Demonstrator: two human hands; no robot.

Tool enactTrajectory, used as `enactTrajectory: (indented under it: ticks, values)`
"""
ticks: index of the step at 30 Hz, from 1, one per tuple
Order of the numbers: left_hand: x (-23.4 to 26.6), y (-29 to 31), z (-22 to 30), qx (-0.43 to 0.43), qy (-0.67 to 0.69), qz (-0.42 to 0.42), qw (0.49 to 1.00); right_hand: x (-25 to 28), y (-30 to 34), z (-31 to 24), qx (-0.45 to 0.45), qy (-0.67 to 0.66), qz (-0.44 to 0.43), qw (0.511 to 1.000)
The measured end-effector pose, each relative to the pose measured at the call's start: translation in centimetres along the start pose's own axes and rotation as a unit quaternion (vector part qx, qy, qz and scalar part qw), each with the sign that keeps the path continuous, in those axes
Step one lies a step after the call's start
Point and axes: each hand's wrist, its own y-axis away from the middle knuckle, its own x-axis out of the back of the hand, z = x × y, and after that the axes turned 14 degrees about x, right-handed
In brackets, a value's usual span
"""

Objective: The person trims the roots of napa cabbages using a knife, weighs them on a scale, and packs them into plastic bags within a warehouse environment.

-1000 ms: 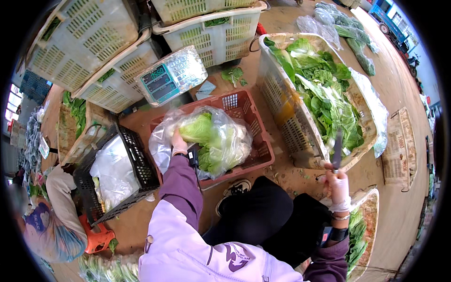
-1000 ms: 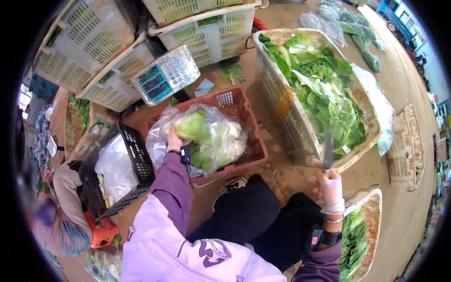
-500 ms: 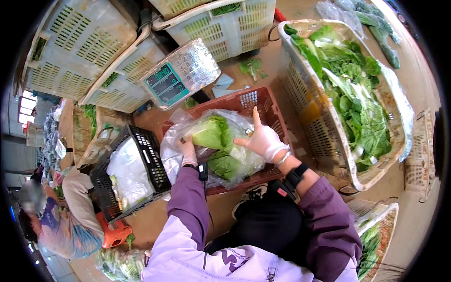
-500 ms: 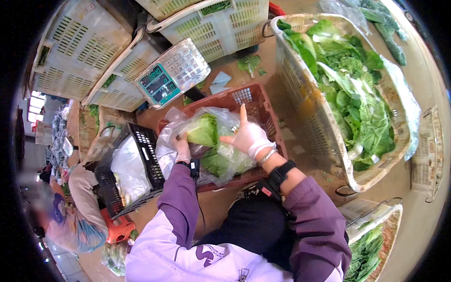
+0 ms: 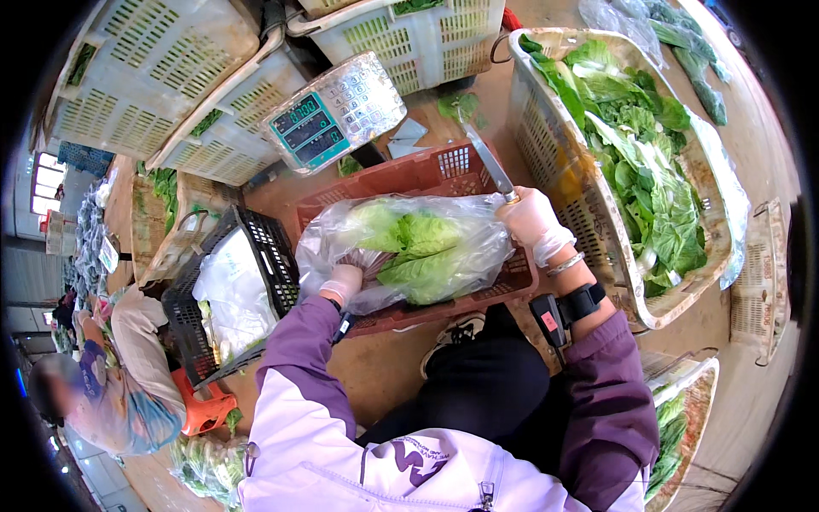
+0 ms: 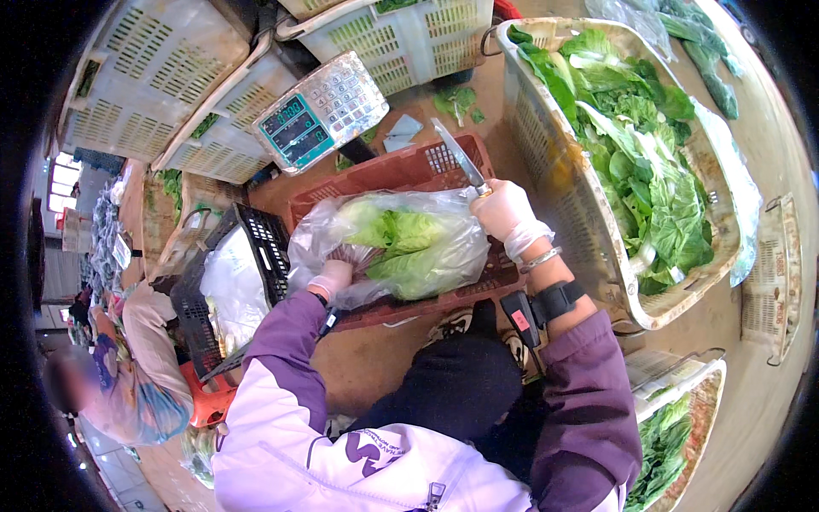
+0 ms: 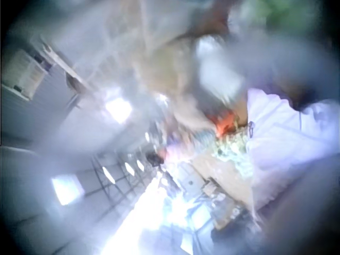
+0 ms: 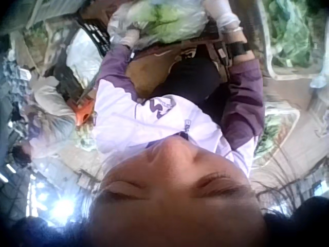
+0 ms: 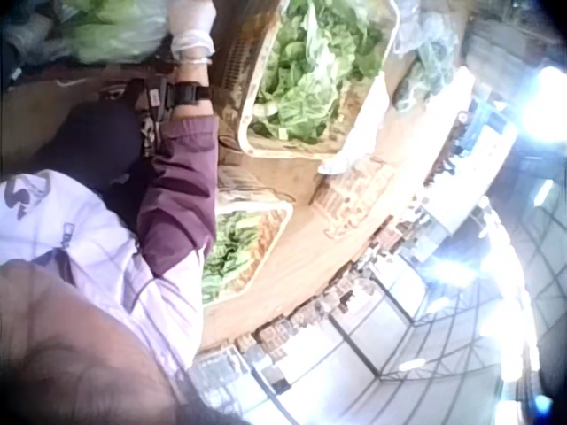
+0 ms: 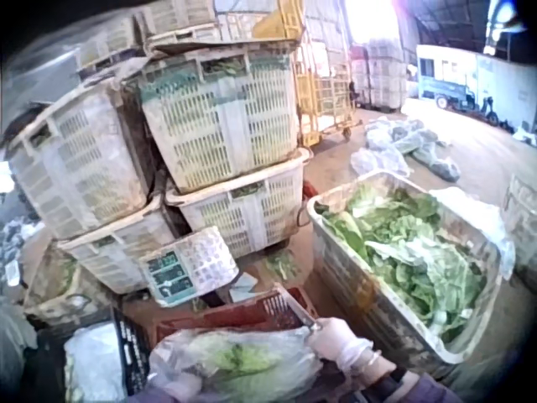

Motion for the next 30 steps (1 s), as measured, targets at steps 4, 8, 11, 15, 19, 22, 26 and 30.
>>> enactTrajectory:
  ticks: [4,8,11,15,19,22,26,30]
  values:
    - [14.8,8.3,5.9,-0.139,-0.032,-0.079,0.987,5.3,2.9,-1.7,-0.015,-0.062,0.056,0.996]
    - [12.6,11.1,4.5,-0.063,-0.040,-0.040,0.996,6.7,4.0,-1.4,-0.050,-0.032,0.027,0.998]
    - [12.9,13.6,6.3,-0.060,0.009,-0.067,0.996,7.1,6.3,-2.4,-0.095,0.048,-0.010,0.994]
    - [12.3,13.5,6.1,-0.025,0.147,0.037,0.988,8.9,11.2,-6.7,-0.065,0.067,0.040,0.995]
    - [13.0,10.6,7.5,0.055,0.190,0.116,0.973,10.0,17.7,-9.3,-0.082,0.012,0.095,0.992]
    - [11.0,7.3,9.7,0.015,0.144,0.174,0.974,9.1,23.2,-9.2,-0.039,-0.142,0.149,0.978]
    - [8.2,2.8,9.2,-0.002,0.363,0.174,0.915,9.3,28.5,-7.0,-0.109,-0.164,0.204,0.959]
    - [12.9,3.8,13.4,-0.099,0.425,0.077,0.896,11.2,32.7,-7.3,-0.114,-0.195,0.301,0.927]
